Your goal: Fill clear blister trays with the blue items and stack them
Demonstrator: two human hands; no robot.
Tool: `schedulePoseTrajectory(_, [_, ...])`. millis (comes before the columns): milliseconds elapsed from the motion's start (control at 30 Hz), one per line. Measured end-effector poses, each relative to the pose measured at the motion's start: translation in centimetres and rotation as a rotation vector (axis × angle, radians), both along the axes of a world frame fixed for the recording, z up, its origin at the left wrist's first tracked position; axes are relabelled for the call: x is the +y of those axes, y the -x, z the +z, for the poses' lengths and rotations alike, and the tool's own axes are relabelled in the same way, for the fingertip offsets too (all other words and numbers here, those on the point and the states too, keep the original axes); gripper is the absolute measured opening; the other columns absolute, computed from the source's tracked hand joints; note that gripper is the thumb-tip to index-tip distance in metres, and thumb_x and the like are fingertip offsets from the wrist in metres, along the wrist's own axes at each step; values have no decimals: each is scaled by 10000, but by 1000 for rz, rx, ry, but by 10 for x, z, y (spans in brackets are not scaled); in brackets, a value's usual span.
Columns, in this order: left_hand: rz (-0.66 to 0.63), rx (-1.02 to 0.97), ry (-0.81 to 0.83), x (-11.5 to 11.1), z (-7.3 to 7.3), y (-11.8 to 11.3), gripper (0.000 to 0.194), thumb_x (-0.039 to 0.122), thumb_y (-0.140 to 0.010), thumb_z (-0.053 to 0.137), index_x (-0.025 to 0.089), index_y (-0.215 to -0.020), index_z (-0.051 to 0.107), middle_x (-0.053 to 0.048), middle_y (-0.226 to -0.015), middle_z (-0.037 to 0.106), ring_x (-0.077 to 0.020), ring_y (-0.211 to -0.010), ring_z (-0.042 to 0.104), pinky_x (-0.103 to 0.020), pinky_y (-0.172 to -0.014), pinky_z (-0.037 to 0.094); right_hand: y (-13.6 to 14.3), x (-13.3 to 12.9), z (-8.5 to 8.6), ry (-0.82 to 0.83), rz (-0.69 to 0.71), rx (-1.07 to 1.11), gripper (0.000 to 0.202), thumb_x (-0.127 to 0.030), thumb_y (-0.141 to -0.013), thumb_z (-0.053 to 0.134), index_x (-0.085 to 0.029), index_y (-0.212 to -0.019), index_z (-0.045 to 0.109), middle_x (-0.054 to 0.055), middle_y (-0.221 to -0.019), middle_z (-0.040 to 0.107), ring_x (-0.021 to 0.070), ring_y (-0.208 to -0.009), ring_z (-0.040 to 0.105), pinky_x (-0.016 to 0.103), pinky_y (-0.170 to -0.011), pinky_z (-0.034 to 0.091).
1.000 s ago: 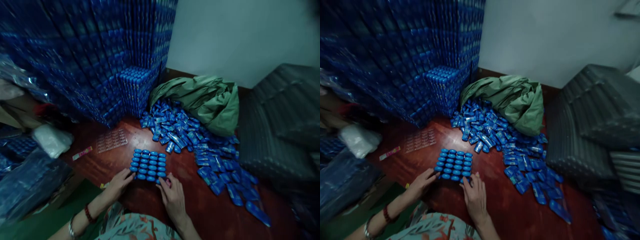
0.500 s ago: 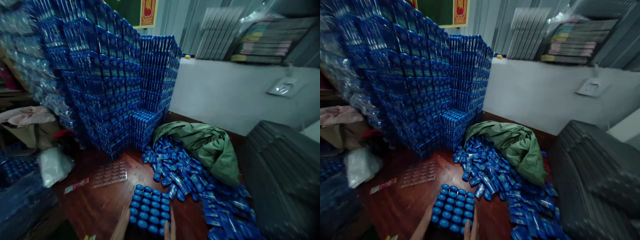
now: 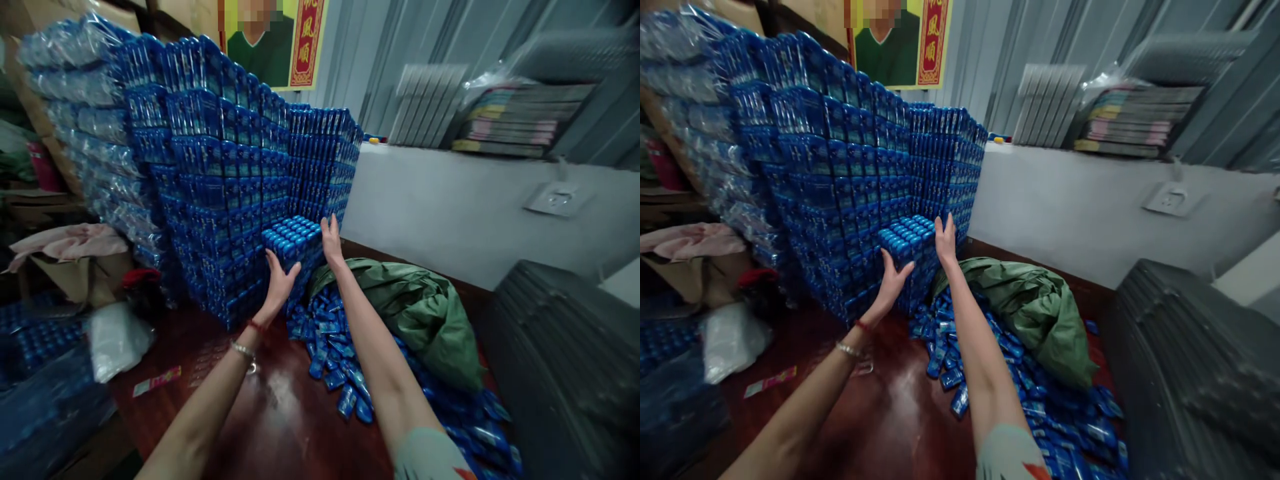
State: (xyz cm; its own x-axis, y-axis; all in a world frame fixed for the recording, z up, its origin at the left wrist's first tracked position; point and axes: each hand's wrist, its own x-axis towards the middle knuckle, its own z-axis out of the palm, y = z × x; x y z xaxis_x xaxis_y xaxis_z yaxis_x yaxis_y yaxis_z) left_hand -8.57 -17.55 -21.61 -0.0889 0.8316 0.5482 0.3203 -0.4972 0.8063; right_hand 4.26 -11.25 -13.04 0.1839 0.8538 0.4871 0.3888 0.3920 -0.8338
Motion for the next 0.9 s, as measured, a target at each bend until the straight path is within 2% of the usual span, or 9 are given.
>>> schedulePoseTrajectory(167, [151, 205, -1, 50, -3, -13, 764, 284, -867, 472, 112, -1454, 14, -191, -1527, -89, -316, -1390, -131, -559, -1118, 32, 18, 20, -46, 113, 107, -78, 757, -531, -891, 332, 30, -1395, 268, 229, -1460, 280, 256, -1362, 255, 412, -1100, 195])
schedulePoseTrajectory(267, [171, 327, 12, 52, -4, -19, 725, 237, -859, 453, 80, -1451, 64, -208, -1527, -32, -326, -1398, -99, -595, -1099, 26, 24, 16, -68, 131, 142, -102, 737, -502, -887, 385, 8, -1404, 265, 199, -1485, 246, 222, -1383, 214, 369, -1114, 178])
schedulePoseTrajectory(400, [57, 300, -107, 32, -19, 0, 701, 277, -886, 437, 91, -1457, 75, -180, -1537, 32, -252, -1423, -1, -466, -1144, 130, 17, 2, -83, 118, 110, -62, 653, -498, -877, 416, -116, -1400, 333, 121, -1496, 271, 199, -1380, 232, 366, -1119, 210])
schedulePoseTrajectory(500, [45, 320, -157, -14, -66, 35, 474, 297, -938, 337, 201, -1401, 318, -105, -1467, 331, -190, -1389, 231, -415, -1134, 229, 6, -38, -115, 44, 76, 57, 548, -518, -875, 387, -174, -1288, 491, 108, -1355, 486, 221, -1171, 515, 393, -982, 407])
schedulePoseTrajectory(567, [165, 425, -8, -59, -111, 59, 400, 309, -944, 324, 205, -1299, 474, -112, -1364, 473, -225, -1349, 317, -469, -1101, 278, 1, -82, -148, 119, 144, 102, 483, -516, -861, 417, -176, -1154, 593, 105, -1138, 635, 218, -918, 634, 385, -826, 496])
schedulePoseTrajectory(633, [251, 622, 218, -109, -156, 74, 438, 349, -932, 353, 148, -1304, 469, -175, -1373, 452, -312, -1347, 303, -586, -1057, 264, -1, -130, -183, 238, 226, 71, 403, -491, -832, 483, -167, -988, 665, 86, -917, 694, 220, -809, 647, 368, -743, 514])
schedulePoseTrajectory(700, [176, 830, 370, -158, -189, 78, 474, 365, -918, 386, 138, -1329, 446, -204, -1406, 400, -363, -1348, 280, -640, -1031, 243, -2, -172, -213, 305, 222, 52, 360, -453, -833, 496, -166, -951, 677, 74, -862, 698, 212, -774, 649, 360, -725, 514])
schedulePoseTrajectory(800, [-71, 982, 387, -223, -209, 62, 532, 378, -899, 441, 226, -1401, 349, -143, -1468, 325, -341, -1362, 261, -575, -1067, 248, -13, -207, -241, 260, 47, -36, 324, -390, -861, 464, -164, -960, 675, 91, -901, 694, 211, -821, 639, 377, -768, 503])
schedulePoseTrajectory(900, [-433, 995, 351, -266, -204, 37, 625, 459, -860, 498, 307, -1425, 274, -92, -1492, 287, -326, -1359, 274, -525, -1074, 272, -35, -206, -248, 149, -228, -314, 335, -351, -891, 410, -170, -1003, 669, 135, -1030, 653, 248, -1000, 571, 473, -883, 441])
